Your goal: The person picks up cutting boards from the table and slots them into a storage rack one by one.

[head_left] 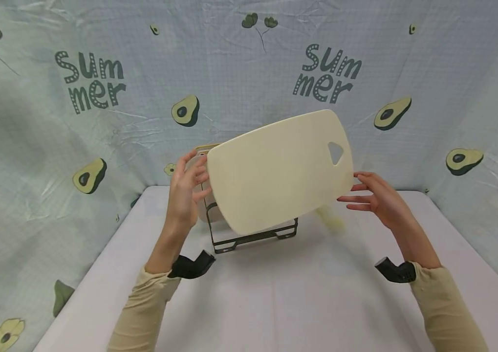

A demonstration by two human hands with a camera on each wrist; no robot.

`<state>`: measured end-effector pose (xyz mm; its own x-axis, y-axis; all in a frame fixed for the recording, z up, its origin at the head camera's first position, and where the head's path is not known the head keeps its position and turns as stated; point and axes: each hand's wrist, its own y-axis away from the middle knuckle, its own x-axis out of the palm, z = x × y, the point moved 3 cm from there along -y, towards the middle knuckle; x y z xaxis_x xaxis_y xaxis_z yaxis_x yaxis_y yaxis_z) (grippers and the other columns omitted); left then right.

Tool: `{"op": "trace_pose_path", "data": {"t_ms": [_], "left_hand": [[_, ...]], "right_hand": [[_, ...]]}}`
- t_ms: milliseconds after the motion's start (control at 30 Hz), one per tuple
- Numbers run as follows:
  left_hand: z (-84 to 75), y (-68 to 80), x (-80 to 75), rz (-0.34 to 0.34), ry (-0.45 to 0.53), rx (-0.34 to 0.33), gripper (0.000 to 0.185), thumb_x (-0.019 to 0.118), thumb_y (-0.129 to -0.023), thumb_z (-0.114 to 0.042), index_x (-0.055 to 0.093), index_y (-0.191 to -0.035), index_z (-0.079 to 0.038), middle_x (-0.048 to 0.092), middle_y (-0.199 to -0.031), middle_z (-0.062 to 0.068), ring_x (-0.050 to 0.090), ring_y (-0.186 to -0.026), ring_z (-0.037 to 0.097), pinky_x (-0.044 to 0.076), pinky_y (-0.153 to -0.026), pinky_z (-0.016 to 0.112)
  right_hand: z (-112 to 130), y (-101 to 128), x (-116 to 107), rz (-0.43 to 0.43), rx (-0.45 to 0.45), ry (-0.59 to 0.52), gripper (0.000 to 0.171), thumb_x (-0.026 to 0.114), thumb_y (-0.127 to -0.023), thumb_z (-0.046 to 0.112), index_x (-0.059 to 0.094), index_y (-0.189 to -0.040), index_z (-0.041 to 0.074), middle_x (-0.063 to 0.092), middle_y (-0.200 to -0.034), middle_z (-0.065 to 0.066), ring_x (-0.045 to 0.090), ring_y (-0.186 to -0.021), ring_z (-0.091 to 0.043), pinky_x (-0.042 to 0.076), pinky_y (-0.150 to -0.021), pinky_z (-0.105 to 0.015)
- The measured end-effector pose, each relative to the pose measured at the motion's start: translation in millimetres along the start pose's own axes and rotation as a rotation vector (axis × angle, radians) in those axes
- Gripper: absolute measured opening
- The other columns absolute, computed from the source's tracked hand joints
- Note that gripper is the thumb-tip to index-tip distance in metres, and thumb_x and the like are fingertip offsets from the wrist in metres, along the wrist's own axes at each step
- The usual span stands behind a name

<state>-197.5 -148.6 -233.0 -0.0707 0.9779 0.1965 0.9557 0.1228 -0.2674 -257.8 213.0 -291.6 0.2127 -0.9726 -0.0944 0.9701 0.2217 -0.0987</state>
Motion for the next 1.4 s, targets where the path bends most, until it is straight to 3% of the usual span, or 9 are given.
{"op": "trace_pose_path", "data": {"t_ms": [167, 433, 600, 800, 1000, 1133, 1400], "left_hand": [[-17.3, -9.6, -8.9, 0.003, -0.007, 0.026, 0.048, 0.035, -0.088, -0.015, 0.026, -0.136, -0.008, 0.037, -0.14, 0.013, 0.043, -0.113, 0.032, 0.035, -0.097, 0.051], [-42.0, -21.9, -15.5, -0.042, 0.004, 0.145, 0.045, 0.035, -0.088, -0.018, 0.03, -0.132, -0.009, 0.037, -0.137, 0.016, 0.043, -0.111, 0.031, 0.034, -0.099, 0.052], [-50.0, -30.3, -19.7, -0.09, 0.033, 0.254, 0.042, 0.036, -0.086, -0.016, 0.036, -0.127, -0.009, 0.041, -0.128, 0.016, 0.045, -0.11, 0.031, 0.035, -0.098, 0.05], [-53.9, -44.1, -23.9, -0.085, 0.081, 0.33, 0.04, 0.038, -0.085, -0.015, 0.038, -0.124, -0.009, 0.043, -0.124, 0.014, 0.046, -0.107, 0.025, 0.034, -0.099, 0.046], [-48.8, -56.1, -33.5, -0.085, 0.099, 0.337, 0.04, 0.037, -0.086, -0.014, 0.038, -0.125, -0.009, 0.044, -0.124, 0.016, 0.047, -0.107, 0.023, 0.031, -0.101, 0.045], [-42.3, -59.8, -39.4, -0.066, 0.107, 0.305, 0.042, 0.037, -0.085, -0.012, 0.036, -0.128, -0.009, 0.043, -0.13, 0.021, 0.049, -0.108, 0.022, 0.028, -0.104, 0.047], [-27.3, -61.3, -44.9, -0.036, 0.067, 0.243, 0.048, 0.038, -0.085, -0.015, 0.03, -0.132, -0.009, 0.037, -0.137, 0.019, 0.042, -0.118, 0.023, 0.023, -0.106, 0.047]], "right_hand": [[12.9, -8.9, 8.9, 0.005, -0.005, 0.008, 0.029, 0.044, -0.092, 0.033, 0.041, -0.114, 0.014, 0.05, -0.097, -0.004, 0.067, -0.081, -0.011, 0.053, -0.068, -0.026], [30.0, -25.8, 22.9, 0.002, -0.036, -0.021, 0.04, 0.047, -0.091, 0.032, 0.04, -0.122, 0.008, 0.05, -0.1, -0.004, 0.066, -0.084, -0.011, 0.053, -0.07, -0.025], [37.2, -35.4, 33.3, 0.003, -0.072, -0.103, 0.043, 0.049, -0.09, 0.026, 0.038, -0.125, 0.004, 0.053, -0.1, -0.004, 0.066, -0.085, -0.013, 0.053, -0.071, -0.025], [38.4, -48.8, 44.9, 0.006, -0.063, -0.133, 0.047, 0.049, -0.09, 0.024, 0.035, -0.13, 0.005, 0.051, -0.108, -0.002, 0.064, -0.09, -0.012, 0.051, -0.073, -0.024], [30.2, -61.7, 50.6, 0.014, -0.036, -0.168, 0.051, 0.048, -0.09, 0.023, 0.03, -0.136, 0.008, 0.048, -0.116, -0.003, 0.059, -0.102, -0.018, 0.05, -0.075, -0.024], [18.3, -64.6, 52.0, 0.058, -0.015, -0.159, 0.054, 0.047, -0.09, 0.024, 0.027, -0.139, 0.012, 0.046, -0.117, -0.002, 0.055, -0.107, -0.021, 0.047, -0.079, -0.024], [-3.6, -60.3, 55.5, 0.141, 0.026, -0.131, 0.055, 0.043, -0.092, 0.026, 0.021, -0.141, 0.015, 0.043, -0.12, -0.001, 0.049, -0.111, -0.021, 0.043, -0.085, -0.026]]}}
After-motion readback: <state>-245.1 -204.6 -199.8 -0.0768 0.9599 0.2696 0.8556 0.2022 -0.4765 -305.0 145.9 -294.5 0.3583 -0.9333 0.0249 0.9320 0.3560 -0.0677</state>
